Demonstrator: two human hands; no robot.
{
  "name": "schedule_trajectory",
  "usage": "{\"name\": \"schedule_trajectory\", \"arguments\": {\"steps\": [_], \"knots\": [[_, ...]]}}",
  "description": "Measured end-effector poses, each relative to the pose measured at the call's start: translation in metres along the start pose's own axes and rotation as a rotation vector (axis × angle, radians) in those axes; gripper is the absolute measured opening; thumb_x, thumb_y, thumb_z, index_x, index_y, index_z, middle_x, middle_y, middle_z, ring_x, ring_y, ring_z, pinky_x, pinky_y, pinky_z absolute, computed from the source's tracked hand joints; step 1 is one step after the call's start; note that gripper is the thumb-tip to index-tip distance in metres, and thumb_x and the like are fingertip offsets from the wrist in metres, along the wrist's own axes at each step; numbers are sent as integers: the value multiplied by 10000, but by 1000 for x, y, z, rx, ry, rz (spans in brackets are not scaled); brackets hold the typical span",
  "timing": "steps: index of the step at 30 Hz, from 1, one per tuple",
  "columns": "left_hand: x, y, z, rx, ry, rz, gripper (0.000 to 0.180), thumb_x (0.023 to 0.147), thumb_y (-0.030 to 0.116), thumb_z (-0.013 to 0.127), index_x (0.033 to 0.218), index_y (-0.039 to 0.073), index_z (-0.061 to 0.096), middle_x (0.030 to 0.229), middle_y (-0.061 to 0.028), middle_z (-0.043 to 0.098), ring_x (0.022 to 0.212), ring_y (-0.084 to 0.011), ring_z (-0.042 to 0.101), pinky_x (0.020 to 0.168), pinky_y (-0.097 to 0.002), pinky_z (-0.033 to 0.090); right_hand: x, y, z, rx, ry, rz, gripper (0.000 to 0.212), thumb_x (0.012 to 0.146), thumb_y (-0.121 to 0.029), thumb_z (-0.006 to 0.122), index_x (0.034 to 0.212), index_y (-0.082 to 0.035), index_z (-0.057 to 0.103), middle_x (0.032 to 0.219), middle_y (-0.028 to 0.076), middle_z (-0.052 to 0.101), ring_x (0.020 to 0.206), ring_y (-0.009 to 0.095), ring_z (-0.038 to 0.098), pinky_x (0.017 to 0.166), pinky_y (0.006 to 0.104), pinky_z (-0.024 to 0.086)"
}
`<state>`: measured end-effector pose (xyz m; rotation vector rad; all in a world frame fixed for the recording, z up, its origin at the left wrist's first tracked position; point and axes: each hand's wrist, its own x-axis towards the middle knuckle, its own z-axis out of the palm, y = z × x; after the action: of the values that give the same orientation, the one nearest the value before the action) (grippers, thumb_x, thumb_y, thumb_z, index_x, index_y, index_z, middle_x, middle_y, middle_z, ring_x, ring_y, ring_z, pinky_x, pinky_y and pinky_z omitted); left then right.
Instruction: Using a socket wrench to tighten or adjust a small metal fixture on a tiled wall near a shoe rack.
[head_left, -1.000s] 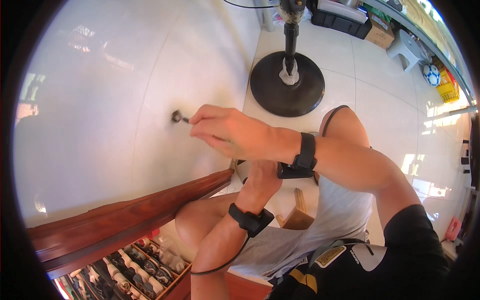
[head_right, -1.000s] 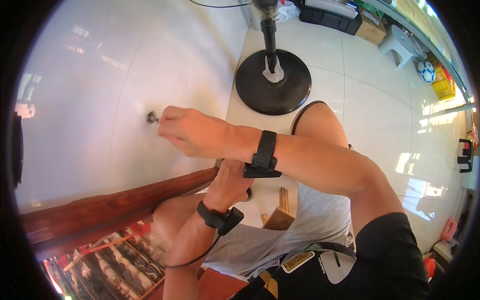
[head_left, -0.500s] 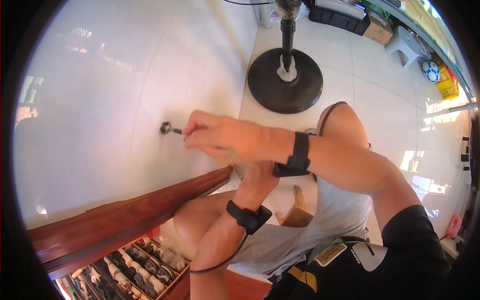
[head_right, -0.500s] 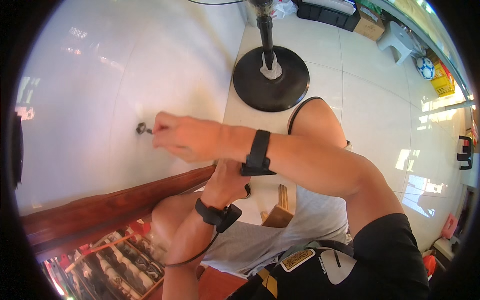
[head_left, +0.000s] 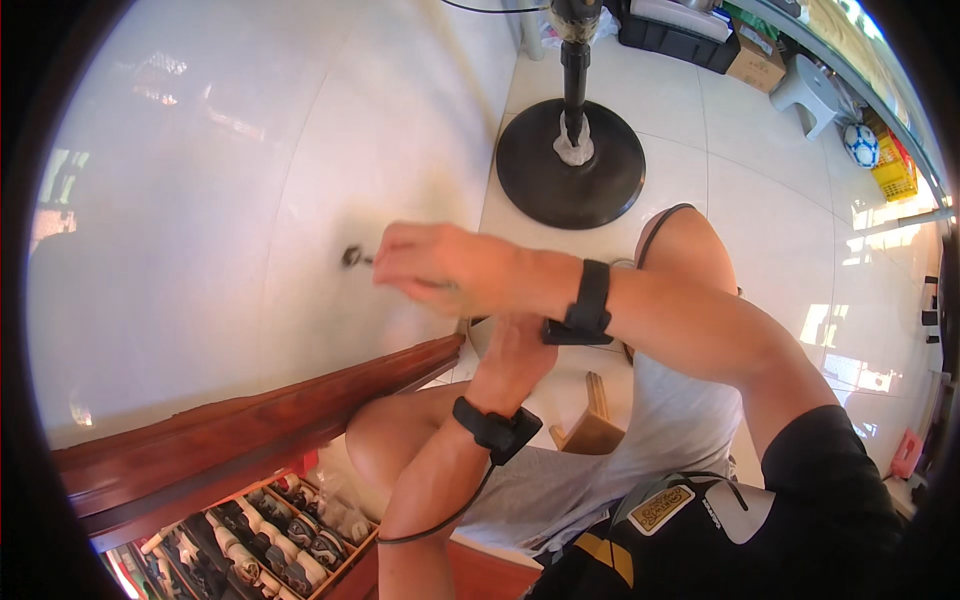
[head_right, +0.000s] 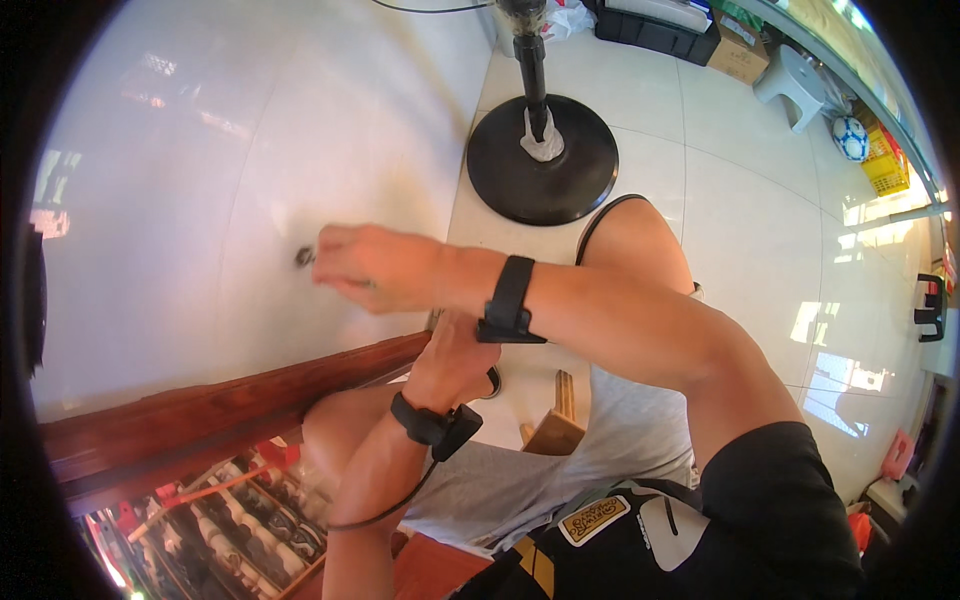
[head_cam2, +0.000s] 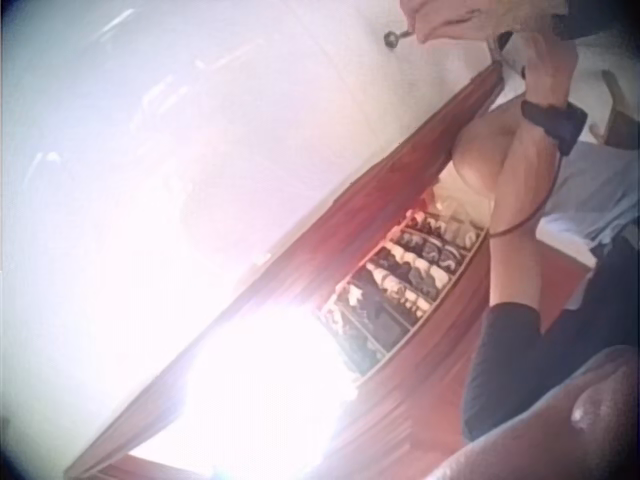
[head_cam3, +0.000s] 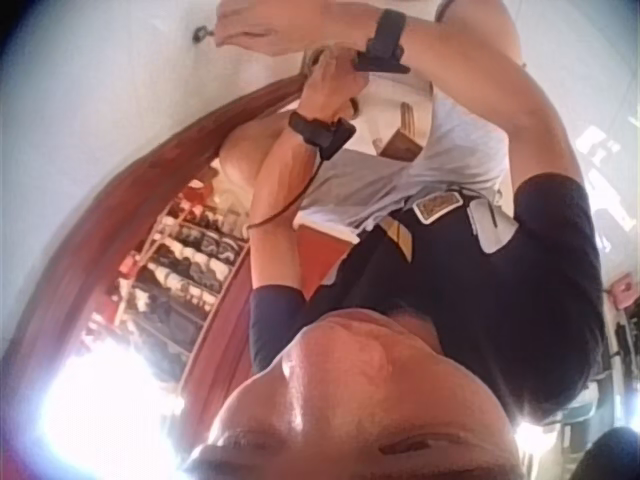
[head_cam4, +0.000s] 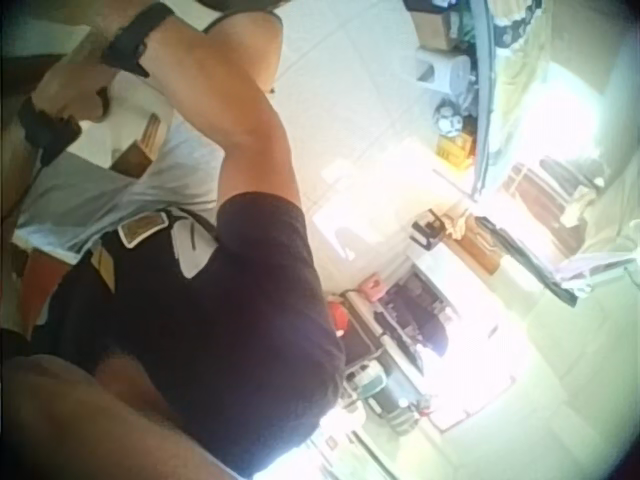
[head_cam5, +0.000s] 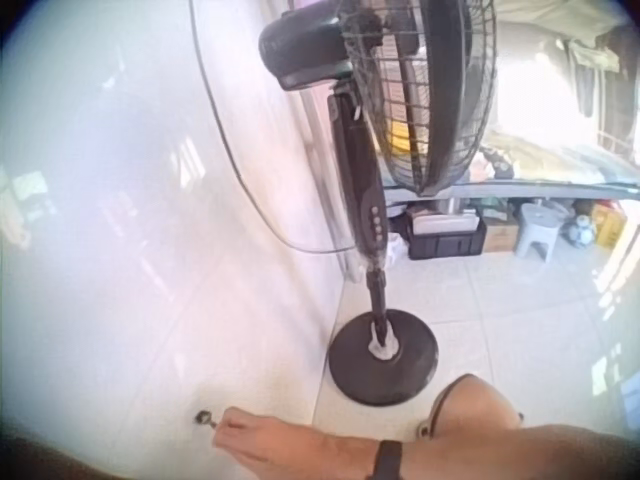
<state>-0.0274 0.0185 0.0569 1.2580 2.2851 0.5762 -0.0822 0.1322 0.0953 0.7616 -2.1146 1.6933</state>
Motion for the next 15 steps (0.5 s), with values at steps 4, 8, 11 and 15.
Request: {"name": "schedule_trajectory", "arguments": {"steps": [4, 8, 11, 15], "knots": [[-7, -9, 10, 41, 115, 169, 357, 821, 19, 616, 1175, 16, 659, 1192, -224, 652, 1156, -428, 587, 979, -472, 474, -3, -7, 10, 110, -74, -38, 162, 936, -61, 597, 1082, -29, 659, 1081, 146, 607, 875, 343, 651, 758, 420, 527], [1, -7, 9, -119, -78, -35, 406, 805, -27, 607, 1208, 21, 633, 1213, -215, 655, 1199, -393, 579, 997, -444, 474, -2, 5, 12, -59, -99, 127, 156, 924, -59, 613, 1072, -27, 650, 1087, 142, 607, 890, 355, 657, 760, 436, 532], [-12, -9, 18, -276, 23, -67, 322, 881, 40, 590, 1199, 33, 634, 1166, -224, 667, 1175, -385, 596, 973, -448, 484, -5, -6, 24, -60, -67, -155, 169, 918, 3, 587, 1076, -32, 635, 1128, 120, 609, 825, 346, 654, 728, 418, 542], [-6, -4, 16, -266, -35, -92, 307, 931, 125, 591, 1227, 61, 643, 1229, -205, 666, 1206, -353, 602, 970, -430, 495, -6, 4, 18, -37, -111, -147, 173, 903, 3, 584, 1068, -30, 624, 1158, 126, 614, 856, 346, 657, 747, 422, 550]]}}
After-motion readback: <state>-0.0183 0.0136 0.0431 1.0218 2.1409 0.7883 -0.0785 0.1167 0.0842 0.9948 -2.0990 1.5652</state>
